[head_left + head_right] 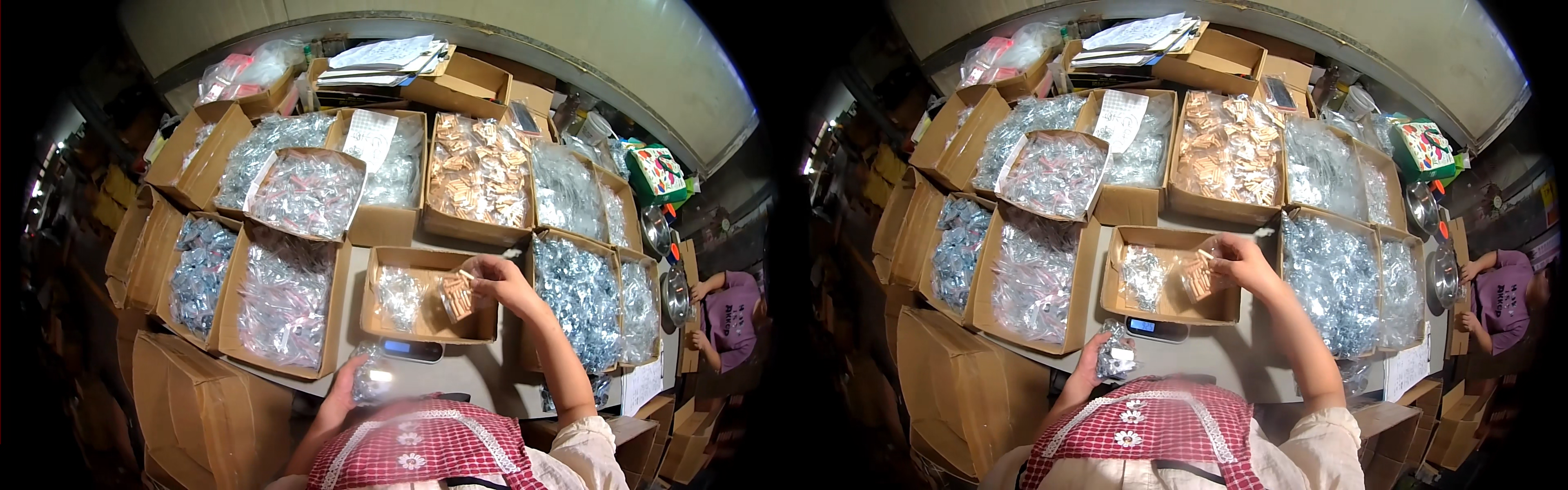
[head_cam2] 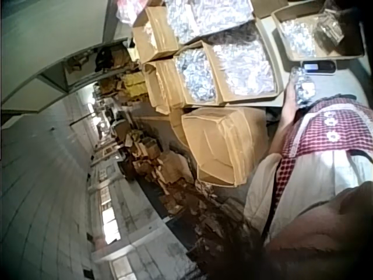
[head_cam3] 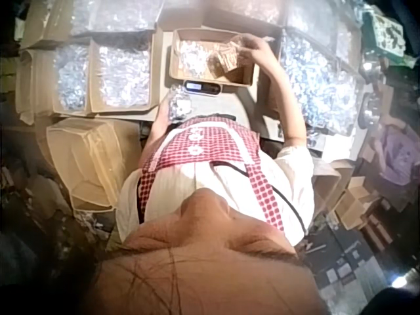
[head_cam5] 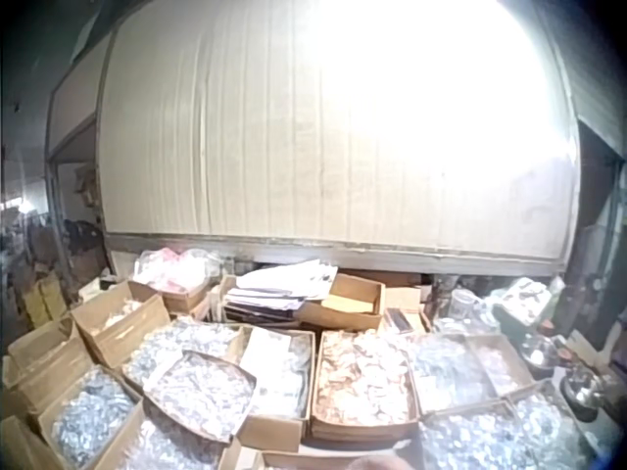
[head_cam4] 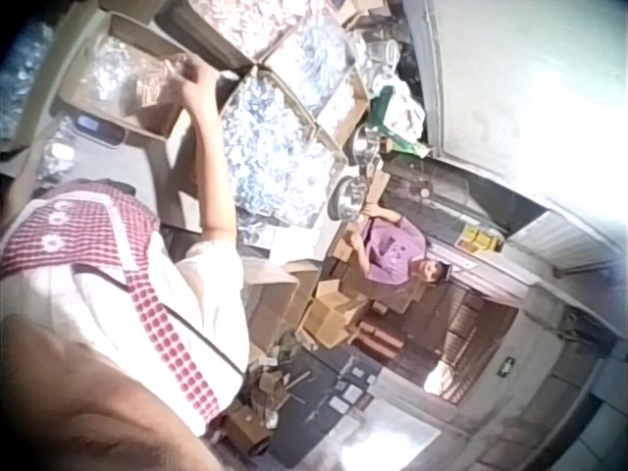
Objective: The person picks metal hardware components from cardboard boxes and places them into a plastic bag, then weighs the bag on a digital scale.
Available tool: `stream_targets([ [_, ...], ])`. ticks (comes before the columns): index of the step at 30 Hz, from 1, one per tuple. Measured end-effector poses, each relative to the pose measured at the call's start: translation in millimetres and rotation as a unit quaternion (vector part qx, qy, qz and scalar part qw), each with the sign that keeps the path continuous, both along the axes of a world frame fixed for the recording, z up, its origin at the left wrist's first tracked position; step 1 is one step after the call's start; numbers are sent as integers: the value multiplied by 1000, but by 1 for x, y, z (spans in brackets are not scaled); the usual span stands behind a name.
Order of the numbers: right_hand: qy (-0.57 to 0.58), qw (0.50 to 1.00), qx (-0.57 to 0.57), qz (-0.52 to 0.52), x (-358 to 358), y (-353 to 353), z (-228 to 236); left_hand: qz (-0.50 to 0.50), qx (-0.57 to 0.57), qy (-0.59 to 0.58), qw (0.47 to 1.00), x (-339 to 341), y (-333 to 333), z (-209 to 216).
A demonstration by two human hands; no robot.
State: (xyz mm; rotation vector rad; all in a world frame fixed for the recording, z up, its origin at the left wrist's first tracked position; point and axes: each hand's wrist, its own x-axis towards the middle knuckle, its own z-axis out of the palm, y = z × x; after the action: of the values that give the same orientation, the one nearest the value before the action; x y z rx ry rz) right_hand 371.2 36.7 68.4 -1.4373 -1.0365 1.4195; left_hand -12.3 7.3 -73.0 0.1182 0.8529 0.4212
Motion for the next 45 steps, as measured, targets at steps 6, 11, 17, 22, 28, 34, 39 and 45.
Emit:
stream_targets([
  [6,-448,848,230,166,-34,15,-8,-23,10,5,1000,1,2,16],
  [11,-529,713,294,353,-81,29,-22,-7,24,6,1000,1,0,9],
  [17,-596,680,205,373,-67,23,-33,31,12,-5,999,2,-3,4],
  [22,-599,691,177,363,-51,21,-23,-1,24,-14,1000,-7,-2,-9],
  [28,-445,806,281,273,-75,42,-44,-20,11,-21,1000,-5,0,-18],
  [34,-491,815,213,222,-114,75,-62,-6,-38,11,999,3,-2,9],
  [39,-496,790,257,254,-114,78,-56,20,-6,21,1000,4,-4,8],
  [45,-246,953,168,63,-67,59,-28,-17,19,1,1000,0,0,3],
])
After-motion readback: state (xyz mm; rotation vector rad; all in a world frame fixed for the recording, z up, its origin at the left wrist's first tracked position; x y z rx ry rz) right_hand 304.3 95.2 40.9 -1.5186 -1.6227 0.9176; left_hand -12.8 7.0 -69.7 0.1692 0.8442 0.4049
